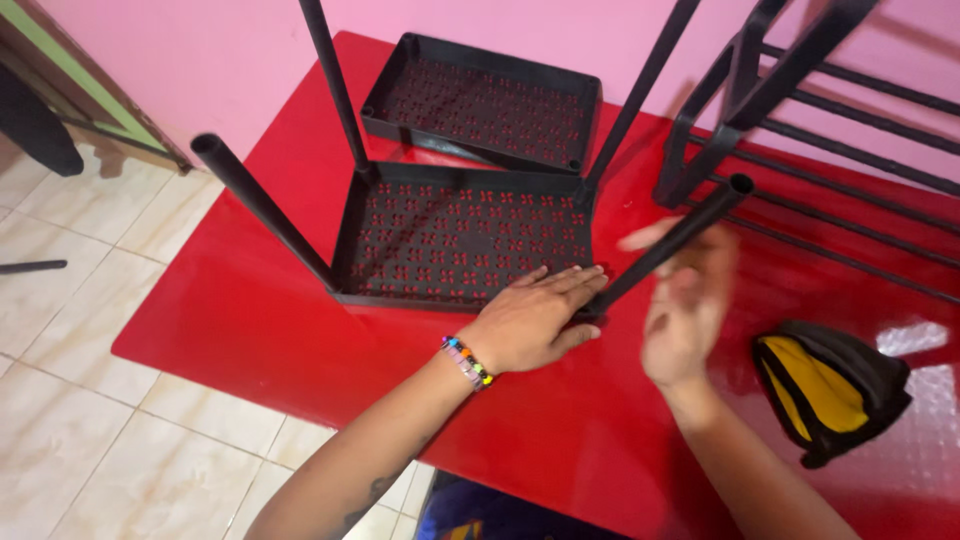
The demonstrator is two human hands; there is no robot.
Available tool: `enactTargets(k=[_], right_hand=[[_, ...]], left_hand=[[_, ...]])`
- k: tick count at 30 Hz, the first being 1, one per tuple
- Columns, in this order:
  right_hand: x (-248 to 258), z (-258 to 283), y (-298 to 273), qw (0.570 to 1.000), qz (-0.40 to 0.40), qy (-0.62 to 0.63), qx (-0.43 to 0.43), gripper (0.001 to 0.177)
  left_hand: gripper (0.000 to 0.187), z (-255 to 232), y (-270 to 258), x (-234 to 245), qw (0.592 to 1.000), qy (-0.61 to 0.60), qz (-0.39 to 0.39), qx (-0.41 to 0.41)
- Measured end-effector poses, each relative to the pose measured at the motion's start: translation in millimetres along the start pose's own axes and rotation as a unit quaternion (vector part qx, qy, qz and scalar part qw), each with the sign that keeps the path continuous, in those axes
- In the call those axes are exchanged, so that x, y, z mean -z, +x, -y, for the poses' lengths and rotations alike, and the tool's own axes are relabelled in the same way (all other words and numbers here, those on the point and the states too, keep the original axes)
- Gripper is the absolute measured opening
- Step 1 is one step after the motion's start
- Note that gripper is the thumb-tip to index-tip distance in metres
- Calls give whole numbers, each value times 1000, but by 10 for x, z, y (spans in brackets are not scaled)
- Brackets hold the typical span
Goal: The person disassembles a black plastic two-tier stand by removing its legs and then disassembles a black metal rack by removing its horizontal bars. The person places the removed parts on the red table.
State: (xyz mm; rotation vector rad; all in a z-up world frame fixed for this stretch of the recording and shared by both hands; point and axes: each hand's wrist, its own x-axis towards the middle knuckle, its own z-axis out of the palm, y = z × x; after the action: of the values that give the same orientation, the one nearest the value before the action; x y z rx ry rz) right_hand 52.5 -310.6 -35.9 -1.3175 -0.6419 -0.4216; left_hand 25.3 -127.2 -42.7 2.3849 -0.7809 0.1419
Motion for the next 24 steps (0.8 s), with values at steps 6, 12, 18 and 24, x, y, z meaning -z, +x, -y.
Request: enactTargets(k=[6, 12, 18, 24], right_hand=[[64, -346, -316, 985, 46, 58, -158, 49], [49, -490, -352, 987, 41, 30, -152, 46], [158, -518, -140, 973, 52, 70, -216, 54], [385, -593, -47, 931, 195, 174, -253, 54]], left_hand=[[43, -64, 10, -129, 996, 76, -42, 38], [31, -107, -19, -168, 996, 71, -51, 17], [31, -196, 24, -269, 993, 111, -35, 37], [31, -184, 14, -237, 995, 93, -5, 35]])
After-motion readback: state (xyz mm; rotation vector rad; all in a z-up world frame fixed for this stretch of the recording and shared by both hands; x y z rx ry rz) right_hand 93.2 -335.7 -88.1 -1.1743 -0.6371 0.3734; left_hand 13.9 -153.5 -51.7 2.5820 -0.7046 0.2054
